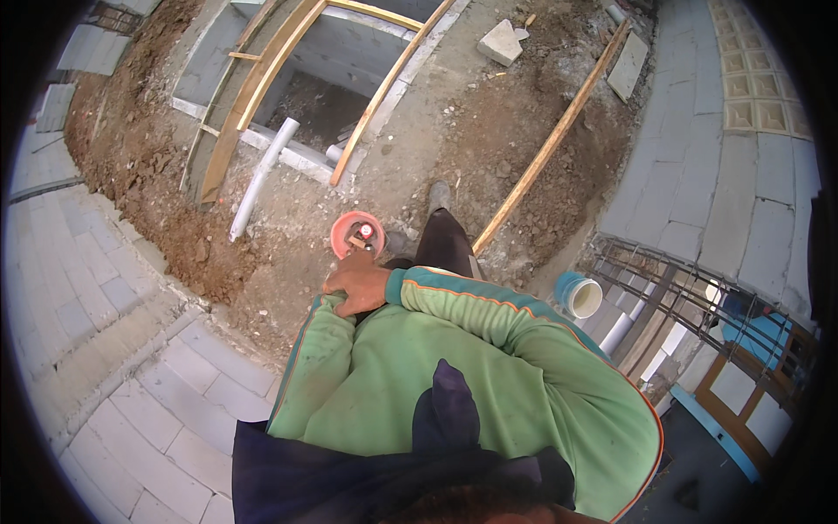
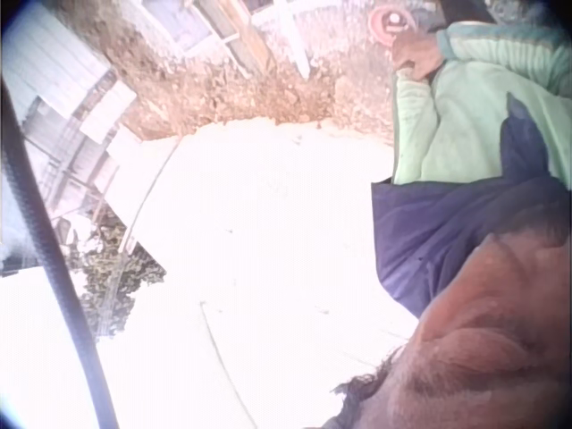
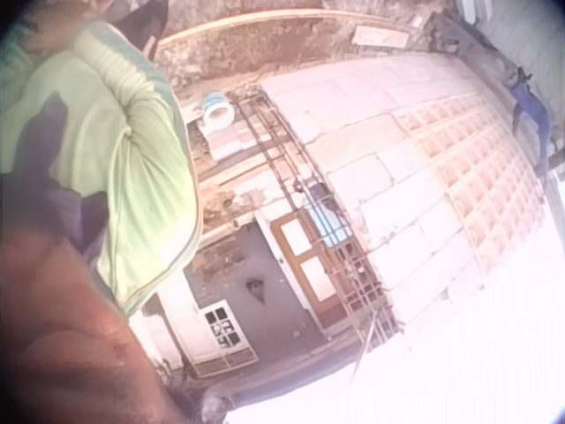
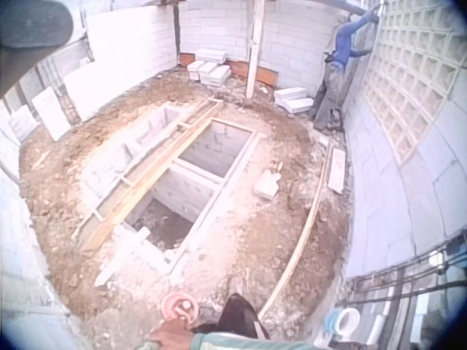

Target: The person builds a wooden frame inside a concrete structure by applying mortar with their hands, hammering wood pieces together, and checking dimensions with a tape measure.

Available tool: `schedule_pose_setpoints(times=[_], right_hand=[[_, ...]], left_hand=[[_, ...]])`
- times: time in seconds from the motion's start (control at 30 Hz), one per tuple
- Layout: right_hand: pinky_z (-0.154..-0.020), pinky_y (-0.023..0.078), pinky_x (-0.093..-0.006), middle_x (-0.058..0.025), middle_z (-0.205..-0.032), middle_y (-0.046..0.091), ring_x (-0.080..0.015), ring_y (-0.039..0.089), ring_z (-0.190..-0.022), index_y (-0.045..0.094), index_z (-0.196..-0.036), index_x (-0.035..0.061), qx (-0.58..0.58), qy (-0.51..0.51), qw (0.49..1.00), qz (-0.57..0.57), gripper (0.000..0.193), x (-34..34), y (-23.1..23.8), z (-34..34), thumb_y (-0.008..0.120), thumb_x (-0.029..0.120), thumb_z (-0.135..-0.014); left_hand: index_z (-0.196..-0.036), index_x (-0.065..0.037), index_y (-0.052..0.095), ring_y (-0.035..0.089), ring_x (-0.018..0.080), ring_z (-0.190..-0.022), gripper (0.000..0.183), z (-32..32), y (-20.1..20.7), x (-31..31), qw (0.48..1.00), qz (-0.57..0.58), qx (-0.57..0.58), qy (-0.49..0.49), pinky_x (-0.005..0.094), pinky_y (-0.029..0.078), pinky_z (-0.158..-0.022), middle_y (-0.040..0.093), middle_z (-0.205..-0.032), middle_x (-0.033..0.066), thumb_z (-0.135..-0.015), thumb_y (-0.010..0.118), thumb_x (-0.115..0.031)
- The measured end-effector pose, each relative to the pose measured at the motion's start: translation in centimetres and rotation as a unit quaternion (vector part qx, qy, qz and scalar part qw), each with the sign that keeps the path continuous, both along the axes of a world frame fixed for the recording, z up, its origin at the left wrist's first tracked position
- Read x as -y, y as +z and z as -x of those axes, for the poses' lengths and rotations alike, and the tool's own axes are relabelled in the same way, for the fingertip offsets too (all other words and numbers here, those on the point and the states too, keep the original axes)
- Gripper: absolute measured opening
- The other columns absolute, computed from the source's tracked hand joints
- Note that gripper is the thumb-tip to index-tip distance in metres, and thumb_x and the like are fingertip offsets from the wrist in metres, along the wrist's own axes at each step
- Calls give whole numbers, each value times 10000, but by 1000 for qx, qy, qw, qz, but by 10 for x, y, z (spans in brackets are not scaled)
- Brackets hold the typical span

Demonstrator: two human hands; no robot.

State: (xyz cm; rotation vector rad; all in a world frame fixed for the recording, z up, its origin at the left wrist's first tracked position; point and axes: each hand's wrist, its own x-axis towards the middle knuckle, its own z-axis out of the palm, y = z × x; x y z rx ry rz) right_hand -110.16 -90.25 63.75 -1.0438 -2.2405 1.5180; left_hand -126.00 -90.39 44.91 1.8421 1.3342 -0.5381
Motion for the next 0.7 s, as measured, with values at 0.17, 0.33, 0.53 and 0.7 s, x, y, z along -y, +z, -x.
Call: schedule_pose_setpoints(times=[0.17, 0.33, 0.53, 0.7], right_hand=[[-854, 419, -488, -111, -967, 679, -330, 609, -956, 715, -1038, 128, -121, -96, 987, 42, 392, 3, -61, -11, 711, 257, -669], [-805, 432, -483, -117, -1035, 703, -321, 645, -999, 715, -1082, 173, -29, -17, 999, 5, 411, -5, -9, -12, 684, 302, -693], [-936, 409, -464, -138, -1059, 643, -355, 564, -1067, 672, -1103, 97, -118, -41, 992, -35, 404, -5, -29, -25, 667, 142, -701], [-895, 425, -457, -129, -1019, 682, -334, 606, -1049, 662, -1153, 132, -138, -60, 983, -104, 417, -10, -38, -27, 594, 73, -747]], left_hand=[[-1230, 1, 585, 613, 407, -1128, 514, -15, -1, 0, 1000, 3, 12, -11, 463, 503, -943, 653, -1181, 228, -856, 645, -347], [-1226, 2, 586, 613, 407, -1127, 512, -4, -4, 3, 1000, 5, 10, 4, 463, 503, -943, 655, -1177, 228, -856, 645, -347], [-1222, 2, 587, 614, 408, -1125, 509, -13, -9, 4, 1000, 8, 27, 0, 463, 502, -942, 657, -1173, 228, -857, 644, -347], [-1219, 3, 588, 614, 408, -1124, 507, -3, -11, 1, 999, 6, 36, 3, 464, 502, -941, 658, -1169, 229, -857, 643, -347]])
